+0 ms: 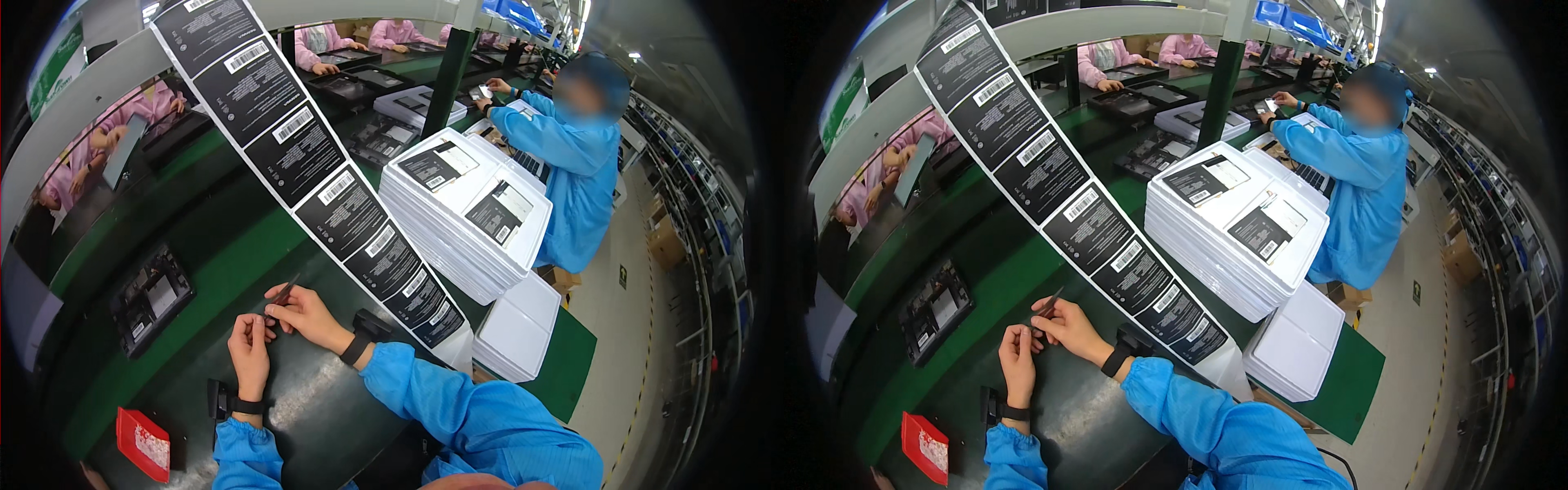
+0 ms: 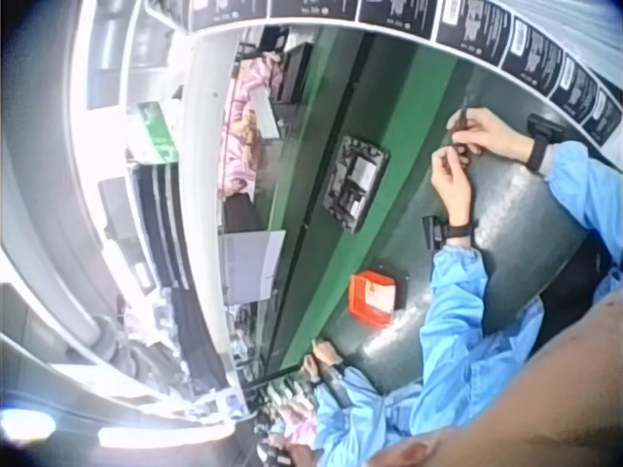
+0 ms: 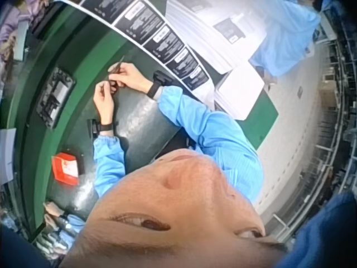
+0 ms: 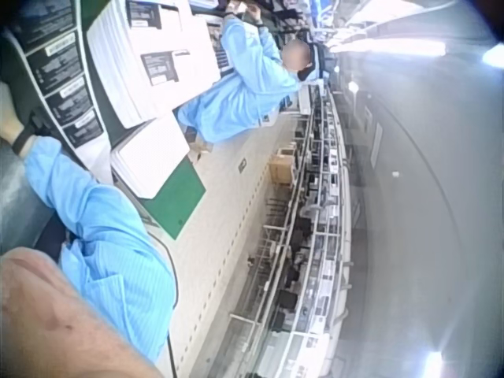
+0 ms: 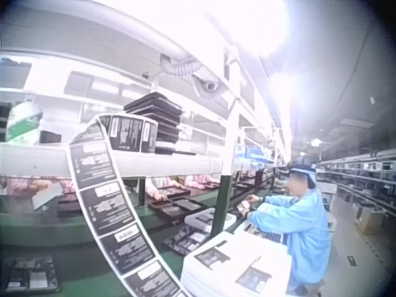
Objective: Applying regulatory and identification labels to battery packs and assembling them into trays, including internal component manipulation with a probe.
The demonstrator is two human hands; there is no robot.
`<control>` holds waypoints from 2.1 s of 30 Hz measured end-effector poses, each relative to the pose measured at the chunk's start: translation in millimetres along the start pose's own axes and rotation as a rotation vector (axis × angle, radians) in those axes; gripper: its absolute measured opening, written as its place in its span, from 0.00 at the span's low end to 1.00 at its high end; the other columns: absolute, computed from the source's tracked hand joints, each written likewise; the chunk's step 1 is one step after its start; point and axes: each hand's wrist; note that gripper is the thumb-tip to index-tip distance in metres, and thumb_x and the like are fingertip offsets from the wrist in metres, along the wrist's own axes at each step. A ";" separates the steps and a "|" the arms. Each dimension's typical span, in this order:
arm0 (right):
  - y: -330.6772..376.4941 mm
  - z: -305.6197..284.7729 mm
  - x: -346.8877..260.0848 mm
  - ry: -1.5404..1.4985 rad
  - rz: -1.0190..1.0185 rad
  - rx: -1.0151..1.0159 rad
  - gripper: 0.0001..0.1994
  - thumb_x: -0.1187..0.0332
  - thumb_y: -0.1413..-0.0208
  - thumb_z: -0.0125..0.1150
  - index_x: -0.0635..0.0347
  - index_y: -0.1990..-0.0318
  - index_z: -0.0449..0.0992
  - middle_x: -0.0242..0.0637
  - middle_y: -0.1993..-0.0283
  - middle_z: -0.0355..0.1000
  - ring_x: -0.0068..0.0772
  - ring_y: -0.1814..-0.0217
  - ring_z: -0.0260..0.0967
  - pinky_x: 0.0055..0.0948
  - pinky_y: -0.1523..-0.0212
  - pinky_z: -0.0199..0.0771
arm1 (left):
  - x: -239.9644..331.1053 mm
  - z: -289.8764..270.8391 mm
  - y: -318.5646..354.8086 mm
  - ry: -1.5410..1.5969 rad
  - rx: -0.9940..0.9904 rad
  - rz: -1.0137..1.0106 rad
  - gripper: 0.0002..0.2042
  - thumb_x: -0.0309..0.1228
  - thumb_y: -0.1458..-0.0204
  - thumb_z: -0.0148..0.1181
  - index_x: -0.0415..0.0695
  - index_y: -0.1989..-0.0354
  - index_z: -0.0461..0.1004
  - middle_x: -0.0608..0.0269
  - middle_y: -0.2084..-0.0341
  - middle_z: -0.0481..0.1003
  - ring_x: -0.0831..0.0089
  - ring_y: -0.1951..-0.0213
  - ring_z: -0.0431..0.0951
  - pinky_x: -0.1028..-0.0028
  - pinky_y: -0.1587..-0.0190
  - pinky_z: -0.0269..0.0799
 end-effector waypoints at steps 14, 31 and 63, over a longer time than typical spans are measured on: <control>4.1 1.1 -13.8 -0.013 -0.004 0.044 0.13 0.71 0.35 0.68 0.65 0.46 0.78 0.29 0.69 0.79 0.14 0.75 0.70 0.18 0.73 0.68 | 7.0 1.7 2.1 -0.037 -0.023 0.014 0.09 0.29 0.29 0.55 0.35 0.57 0.77 0.63 0.66 0.81 0.82 0.68 0.76 0.79 0.63 0.71; 3.5 -2.0 -11.9 -0.076 0.012 0.037 0.16 0.68 0.32 0.64 0.66 0.41 0.76 0.35 0.60 0.82 0.18 0.72 0.74 0.18 0.71 0.71 | -4.3 -1.6 -1.4 -0.053 0.028 0.043 0.10 0.28 0.29 0.52 0.34 0.55 0.78 0.64 0.64 0.78 0.80 0.69 0.77 0.79 0.65 0.72; 2.2 -4.1 -9.3 -0.041 0.003 0.038 0.14 0.72 0.34 0.65 0.68 0.45 0.76 0.38 0.57 0.80 0.20 0.71 0.70 0.20 0.71 0.68 | 6.3 -5.1 5.7 0.110 -0.006 -0.190 0.15 0.36 0.26 0.51 0.40 0.60 0.79 0.79 0.86 0.62 0.90 0.86 0.56 0.79 0.83 0.44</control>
Point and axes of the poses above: each hand's wrist, its own y-axis away from the middle knuckle, its own z-axis out of the palm, x = y × z
